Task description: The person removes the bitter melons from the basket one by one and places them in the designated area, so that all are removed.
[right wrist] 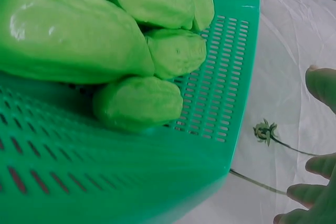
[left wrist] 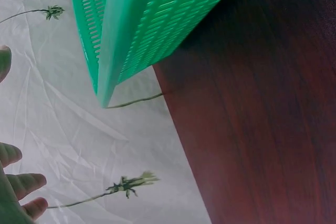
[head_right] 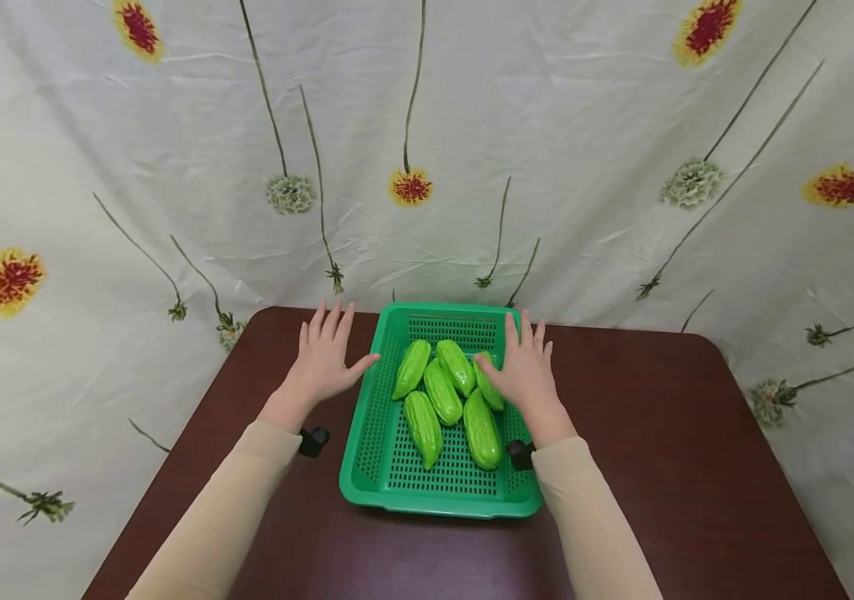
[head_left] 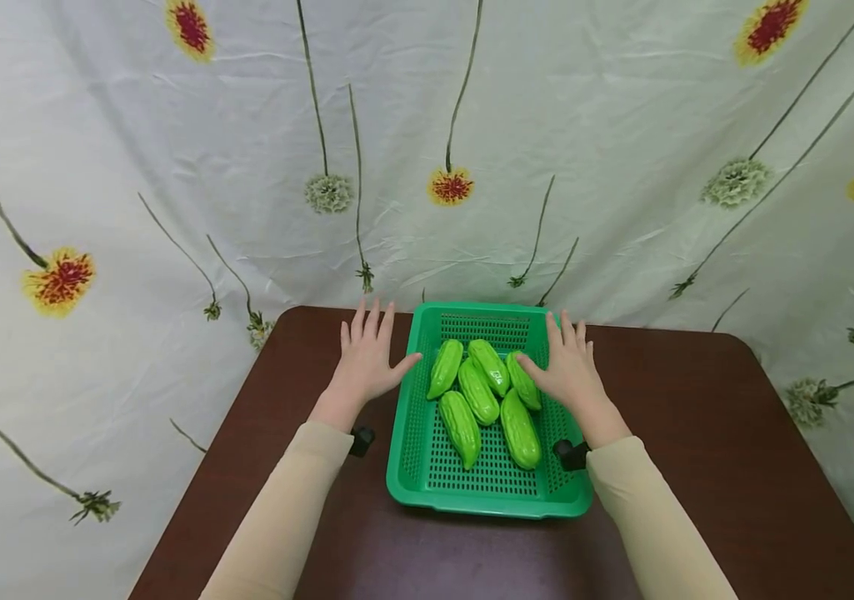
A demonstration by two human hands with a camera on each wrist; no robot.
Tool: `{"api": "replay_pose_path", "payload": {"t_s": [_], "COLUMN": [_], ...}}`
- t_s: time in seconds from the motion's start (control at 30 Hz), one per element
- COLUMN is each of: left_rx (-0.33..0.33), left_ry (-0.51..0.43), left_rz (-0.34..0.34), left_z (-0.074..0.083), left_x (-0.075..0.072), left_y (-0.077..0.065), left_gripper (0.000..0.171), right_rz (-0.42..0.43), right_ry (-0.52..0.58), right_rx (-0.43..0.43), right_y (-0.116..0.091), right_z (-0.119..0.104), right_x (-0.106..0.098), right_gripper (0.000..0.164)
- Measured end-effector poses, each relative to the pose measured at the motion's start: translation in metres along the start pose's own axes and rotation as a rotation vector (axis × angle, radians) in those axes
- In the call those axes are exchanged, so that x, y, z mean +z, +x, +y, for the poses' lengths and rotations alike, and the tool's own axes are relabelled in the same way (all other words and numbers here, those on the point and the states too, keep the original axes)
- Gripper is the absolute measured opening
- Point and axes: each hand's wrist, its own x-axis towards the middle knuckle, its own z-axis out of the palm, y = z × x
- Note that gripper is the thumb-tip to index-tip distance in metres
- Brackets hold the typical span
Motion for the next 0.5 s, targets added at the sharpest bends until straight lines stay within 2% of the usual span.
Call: {"api": "replay_pose_path", "payload": {"t_s": [0.2,0.5], "left_rx": [-0.003,-0.033], "left_ry": [-0.026,-0.089], "left_rz": [0.007,-0.039], "left_z": [-0.002,-0.001], "left_x": [0.005,0.009], "left_y": [-0.003,-0.007], "left_gripper": [0.089,0.089], "right_rz": [0.001,-0.029], "right_ry": [0.042,0.072], "right_rx": [0.004,0.040], "right_y": [0.001,0.003], "right_z": [-0.007,-0.009], "right_x": [0.007,0.020], "right_gripper": [0.088,0.087]}}
